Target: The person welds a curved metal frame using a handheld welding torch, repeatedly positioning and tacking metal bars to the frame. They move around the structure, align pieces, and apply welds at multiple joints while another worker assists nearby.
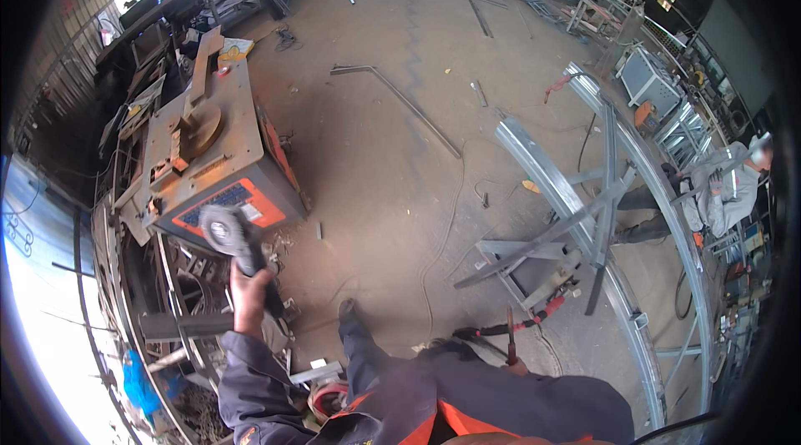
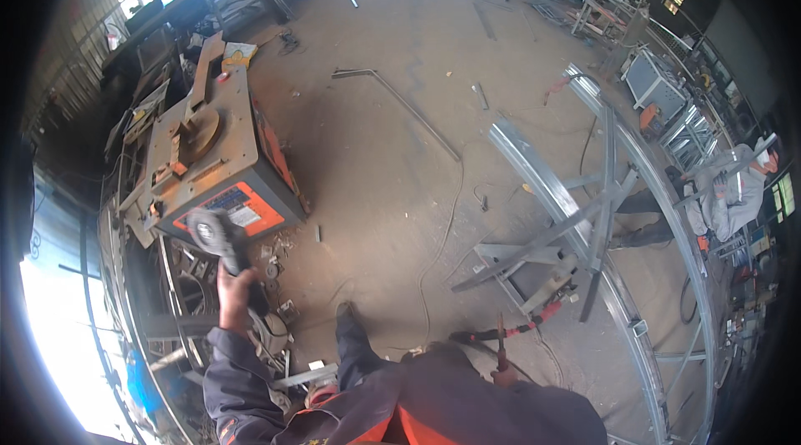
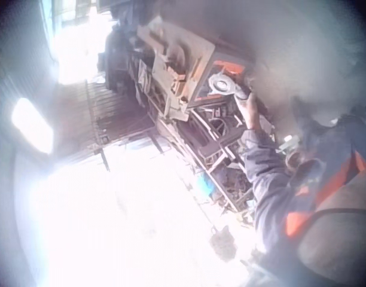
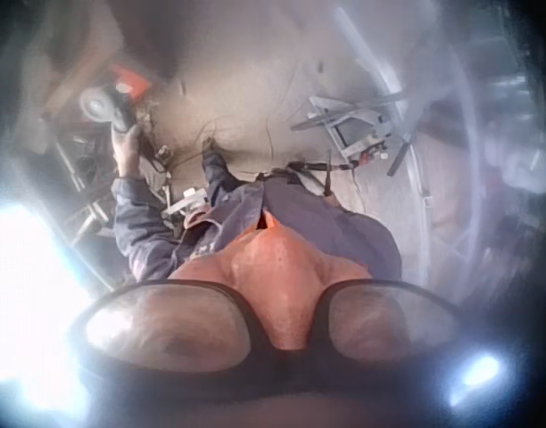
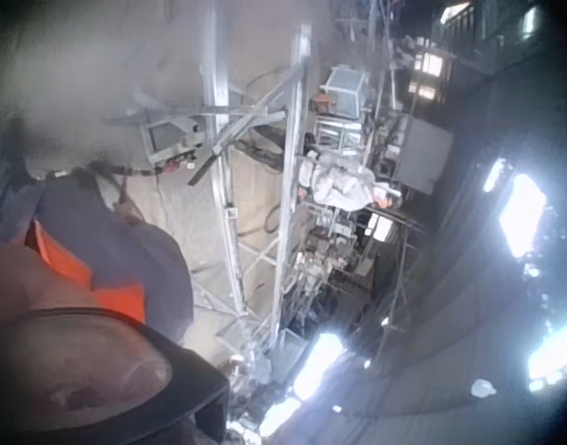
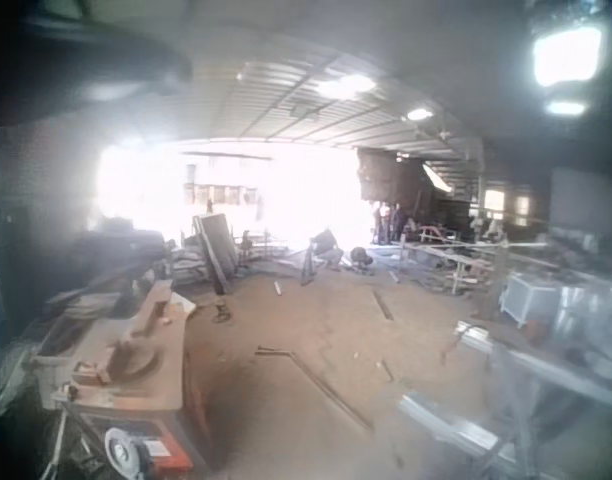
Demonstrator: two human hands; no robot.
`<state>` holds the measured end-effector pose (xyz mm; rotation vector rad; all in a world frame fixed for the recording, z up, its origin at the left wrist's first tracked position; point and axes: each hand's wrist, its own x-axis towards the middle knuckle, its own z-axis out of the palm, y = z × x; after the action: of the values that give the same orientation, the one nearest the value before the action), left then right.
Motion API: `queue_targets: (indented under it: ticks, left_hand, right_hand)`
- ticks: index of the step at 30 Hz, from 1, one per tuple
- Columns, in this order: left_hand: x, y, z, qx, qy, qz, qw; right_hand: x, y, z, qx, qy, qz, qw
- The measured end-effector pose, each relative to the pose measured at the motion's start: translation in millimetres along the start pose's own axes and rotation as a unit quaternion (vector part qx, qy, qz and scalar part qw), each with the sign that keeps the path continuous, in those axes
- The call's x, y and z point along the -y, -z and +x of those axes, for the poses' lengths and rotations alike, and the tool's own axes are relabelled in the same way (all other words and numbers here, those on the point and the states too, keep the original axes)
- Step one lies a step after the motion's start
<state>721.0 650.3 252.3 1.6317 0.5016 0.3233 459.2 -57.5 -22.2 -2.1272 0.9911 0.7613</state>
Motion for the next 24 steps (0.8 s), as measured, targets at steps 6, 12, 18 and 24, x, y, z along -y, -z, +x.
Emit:
queue_targets:
  ticks: [6,12,18,24]
  left_hand:
    - [237.8,-15.1,141.8,0.108,0.216,0.154,0.958]
    - [436.0,-39.5,180.5,0.194,0.244,0.342,0.887]
    - [653.9,-67.1,214.9,0.260,0.212,0.518,0.787]
    - [797.8,-106.6,269.3,0.207,0.271,0.586,0.735]
  right_hand:
    - [58.6,-95.7,-39.9,-0.055,-0.027,-0.056,0.997]
    - [87.6,-160.5,-39.5,-0.004,-0.040,-0.142,0.989]
    - [67.9,-239.5,17.1,-0.014,-0.084,-0.070,0.994]
    - [93.0,-286.1,49.8,0.025,-0.172,0.143,0.974]
